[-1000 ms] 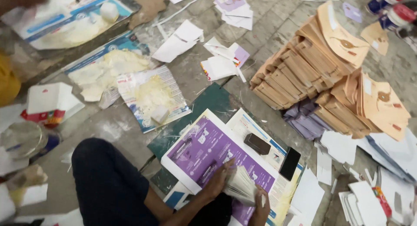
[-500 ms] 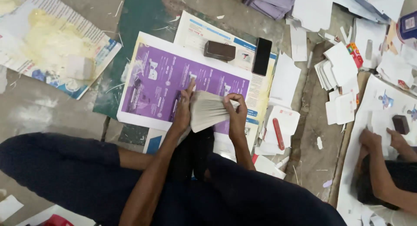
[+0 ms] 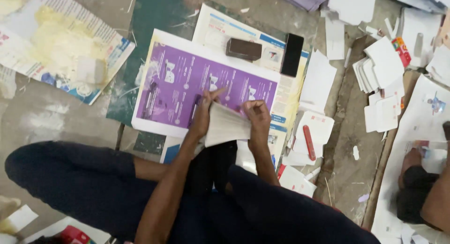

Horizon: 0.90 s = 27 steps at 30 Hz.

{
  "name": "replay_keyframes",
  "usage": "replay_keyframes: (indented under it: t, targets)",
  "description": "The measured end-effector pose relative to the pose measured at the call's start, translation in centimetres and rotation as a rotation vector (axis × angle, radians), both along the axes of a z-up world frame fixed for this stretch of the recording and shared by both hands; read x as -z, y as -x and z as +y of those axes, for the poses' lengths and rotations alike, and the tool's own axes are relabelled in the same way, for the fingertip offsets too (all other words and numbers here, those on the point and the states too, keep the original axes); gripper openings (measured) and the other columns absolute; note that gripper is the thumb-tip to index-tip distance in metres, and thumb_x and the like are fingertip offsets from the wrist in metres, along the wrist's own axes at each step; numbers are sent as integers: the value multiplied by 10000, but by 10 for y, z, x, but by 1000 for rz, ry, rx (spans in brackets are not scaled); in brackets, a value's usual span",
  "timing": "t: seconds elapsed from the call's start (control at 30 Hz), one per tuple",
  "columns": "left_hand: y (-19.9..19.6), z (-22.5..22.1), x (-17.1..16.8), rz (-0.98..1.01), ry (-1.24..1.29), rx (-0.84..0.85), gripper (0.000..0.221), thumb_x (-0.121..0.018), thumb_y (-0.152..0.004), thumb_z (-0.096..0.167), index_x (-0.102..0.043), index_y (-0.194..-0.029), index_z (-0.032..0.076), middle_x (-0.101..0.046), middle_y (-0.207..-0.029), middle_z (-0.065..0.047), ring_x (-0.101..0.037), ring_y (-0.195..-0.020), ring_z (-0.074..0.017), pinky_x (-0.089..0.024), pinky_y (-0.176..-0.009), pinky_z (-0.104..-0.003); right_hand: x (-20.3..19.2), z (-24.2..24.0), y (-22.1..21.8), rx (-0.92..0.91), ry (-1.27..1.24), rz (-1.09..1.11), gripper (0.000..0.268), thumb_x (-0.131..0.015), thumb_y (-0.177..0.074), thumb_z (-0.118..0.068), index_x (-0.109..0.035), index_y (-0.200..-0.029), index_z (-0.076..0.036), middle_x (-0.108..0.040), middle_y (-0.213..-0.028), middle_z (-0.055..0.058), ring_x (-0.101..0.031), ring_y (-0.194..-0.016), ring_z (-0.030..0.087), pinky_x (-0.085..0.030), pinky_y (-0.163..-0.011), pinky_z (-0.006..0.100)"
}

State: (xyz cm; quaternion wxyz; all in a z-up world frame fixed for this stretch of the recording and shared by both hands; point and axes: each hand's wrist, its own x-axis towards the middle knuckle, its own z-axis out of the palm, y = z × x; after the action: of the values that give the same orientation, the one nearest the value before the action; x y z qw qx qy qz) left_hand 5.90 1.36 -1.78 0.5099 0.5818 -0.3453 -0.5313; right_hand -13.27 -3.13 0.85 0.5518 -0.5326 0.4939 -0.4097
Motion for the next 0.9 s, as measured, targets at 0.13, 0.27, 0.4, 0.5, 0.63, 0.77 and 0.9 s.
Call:
replay_keyframes:
  t: [0.13, 0.27, 0.4, 0.5, 0.63, 0.77, 0.9]
  targets:
    - [13, 39, 6, 238, -139, 49, 903, 1, -1019, 685, -591, -1475, 176, -618, -1322, -269, -613, -1221, -394, -450, -1087, -413, -38, 31, 2, -82, -164, -241, 284, -552, -1091, -322, -605, -990, -62, -692, -1028, 111, -670, -1057, 220, -523, -1022, 399]
    - [7, 7, 15, 369, -25, -18, 842, -44, -1033, 595, -629, -1357, 83, -694, -1201, -237, -699, -1131, -377, -573, -985, -464, -43, 47, -15, -57, 146, -298, 394, -424, -1075, -429, -619, -1077, -86, -700, -1121, 100, -639, -1109, 195, -493, -1042, 381]
    - [24, 40, 35, 132, 20, -56, 831, -134, -1069, 617, -638, -1344, 16, -612, -1345, -190, -561, -1259, -332, -407, -1118, -435, -32, 41, -1, 45, -107, -178, 208, -644, -1029, -251, -621, -1038, -44, -675, -1092, 103, -623, -1052, 209, -472, -994, 394]
    - [16, -2, 48, -246, 74, 84, 779, -163, -1068, 592, -683, -1252, 41, -667, -1194, -181, -635, -1114, -295, -500, -1039, -403, -29, 16, -5, 52, 140, 195, 222, -754, -934, -214, -646, -955, -22, -681, -1037, 110, -628, -1029, 210, -501, -968, 387]
    - [7, 13, 12, 190, -28, -2, 785, -154, -1071, 590, -664, -1273, 28, -690, -1202, -180, -637, -1123, -280, -481, -1007, -389, -40, 15, -9, -72, 60, 96, 136, -729, -974, -190, -672, -1000, -70, -701, -1026, 57, -654, -1017, 172, -494, -986, 350]
    - [10, 10, 34, 196, -64, -52, 801, -165, -1081, 618, -655, -1230, 1, -697, -1066, -163, -678, -977, -257, -554, -893, -387, -39, 19, -11, -124, -56, 14, 134, -704, -983, -198, -658, -1017, -77, -678, -1002, 30, -638, -1007, 131, -508, -923, 320]
    - [20, 32, 70, 272, -39, -203, 706, -265, -1072, 596, -615, -1277, 17, -656, -1164, -119, -614, -1051, -223, -490, -930, -379, -36, 13, -3, -184, -23, 97, 121, -716, -966, -184, -699, -976, -65, -732, -952, 44, -686, -922, 134, -542, -878, 323]
